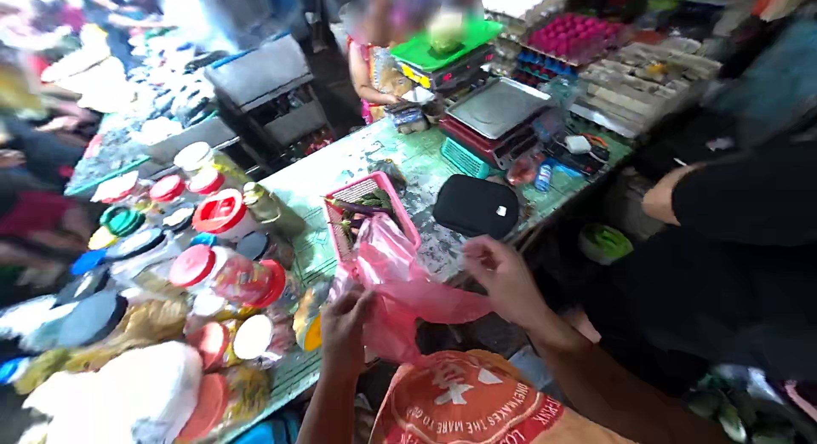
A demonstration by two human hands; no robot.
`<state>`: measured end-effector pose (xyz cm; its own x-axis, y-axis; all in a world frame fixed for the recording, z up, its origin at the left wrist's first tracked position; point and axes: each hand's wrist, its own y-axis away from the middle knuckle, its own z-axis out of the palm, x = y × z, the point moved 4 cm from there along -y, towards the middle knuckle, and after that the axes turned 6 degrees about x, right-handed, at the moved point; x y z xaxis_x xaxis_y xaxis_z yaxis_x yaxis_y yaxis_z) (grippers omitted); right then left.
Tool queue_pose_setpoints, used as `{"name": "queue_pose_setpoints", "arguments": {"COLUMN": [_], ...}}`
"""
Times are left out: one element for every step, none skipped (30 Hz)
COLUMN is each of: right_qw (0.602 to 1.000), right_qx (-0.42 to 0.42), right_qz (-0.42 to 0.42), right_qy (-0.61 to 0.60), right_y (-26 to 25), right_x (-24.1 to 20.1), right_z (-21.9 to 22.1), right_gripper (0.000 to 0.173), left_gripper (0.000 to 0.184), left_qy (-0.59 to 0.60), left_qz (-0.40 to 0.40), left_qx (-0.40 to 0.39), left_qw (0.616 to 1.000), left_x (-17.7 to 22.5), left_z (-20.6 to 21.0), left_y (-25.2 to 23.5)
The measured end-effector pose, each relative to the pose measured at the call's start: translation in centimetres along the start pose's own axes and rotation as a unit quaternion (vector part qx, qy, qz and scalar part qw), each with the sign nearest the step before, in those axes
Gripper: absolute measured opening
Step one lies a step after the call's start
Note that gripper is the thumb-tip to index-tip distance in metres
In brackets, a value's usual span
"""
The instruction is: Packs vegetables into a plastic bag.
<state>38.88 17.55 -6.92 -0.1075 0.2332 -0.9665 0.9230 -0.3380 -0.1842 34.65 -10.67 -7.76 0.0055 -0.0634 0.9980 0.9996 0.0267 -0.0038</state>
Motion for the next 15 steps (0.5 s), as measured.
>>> {"name": "queue_pose_setpoints", "arguments": {"right_qw": [0.999, 0.997, 0.991, 0.979, 0.957, 0.930, 0.909, 0.900, 0.901, 0.906, 0.908, 0.906, 0.903, 0.900, 0.892], "right_qx": [-0.002, -0.039, -0.109, -0.198, -0.290, -0.364, -0.404, -0.412, -0.400, -0.382, -0.374, -0.380, -0.389, -0.397, -0.413], "right_qz": [-0.030, -0.045, -0.040, -0.021, 0.016, 0.059, 0.098, 0.128, 0.144, 0.145, 0.135, 0.121, 0.109, 0.106, 0.104], "right_qy": [-0.026, -0.058, -0.069, -0.049, -0.018, -0.008, -0.025, -0.058, -0.088, -0.114, -0.132, -0.142, -0.145, -0.146, -0.150], "right_y": [-0.3, -0.4, -0.2, 0.0, 0.2, 0.4, 0.4, 0.1, -0.5, -1.3, -2.0, -2.9, -3.8, -4.7, -5.6], "right_x": [-0.9, -1.6, -2.1, -2.3, -2.2, -1.6, -0.8, -0.3, -0.1, 0.2, 0.2, 0.1, 0.0, -0.2, -0.4], "right_z": [0.0, 0.4, 1.0, 1.9, 3.2, 4.7, 6.2, 7.5, 8.7, 9.6, 10.2, 10.6, 10.8, 10.7, 10.4], "right_gripper": [0.021, 0.017, 0.024, 0.036, 0.042, 0.047, 0.051, 0.055, 0.056, 0.051, 0.043, 0.035, 0.028, 0.021, 0.018], "left_gripper": [0.020, 0.025, 0.027, 0.026, 0.021, 0.015, 0.009, 0.007, 0.011, 0.015, 0.016, 0.016, 0.016, 0.020, 0.028], "left_qy": [-0.010, -0.017, -0.016, -0.011, -0.007, -0.010, -0.032, -0.080, -0.151, -0.216, -0.262, -0.285, -0.291, -0.287, -0.271], "left_qz": [-0.009, -0.015, -0.013, 0.000, 0.019, 0.039, 0.055, 0.065, 0.065, 0.065, 0.071, 0.080, 0.087, 0.088, 0.082], "left_qx": [0.030, 0.046, 0.048, 0.042, 0.026, -0.002, -0.035, -0.065, -0.085, -0.096, -0.097, -0.091, -0.080, -0.065, -0.052], "left_qw": [0.999, 0.999, 0.999, 0.999, 0.999, 0.999, 0.997, 0.993, 0.983, 0.970, 0.957, 0.951, 0.949, 0.952, 0.958], "left_x": [0.5, 0.8, 1.1, 1.3, 1.4, 1.3, 1.2, 1.0, 0.9, 0.7, 0.4, 0.3, 0.3, 0.2, 0.1], "left_z": [-0.8, -1.5, -1.9, -1.9, -1.3, -0.3, 1.0, 2.4, 3.8, 4.8, 5.5, 5.7, 5.7, 5.6, 5.4], "left_y": [-0.6, -1.1, -1.4, -1.7, -1.8, -1.6, -1.3, -1.0, -0.6, -0.3, -0.2, -0.3, -0.7, -1.2, -1.8]}}
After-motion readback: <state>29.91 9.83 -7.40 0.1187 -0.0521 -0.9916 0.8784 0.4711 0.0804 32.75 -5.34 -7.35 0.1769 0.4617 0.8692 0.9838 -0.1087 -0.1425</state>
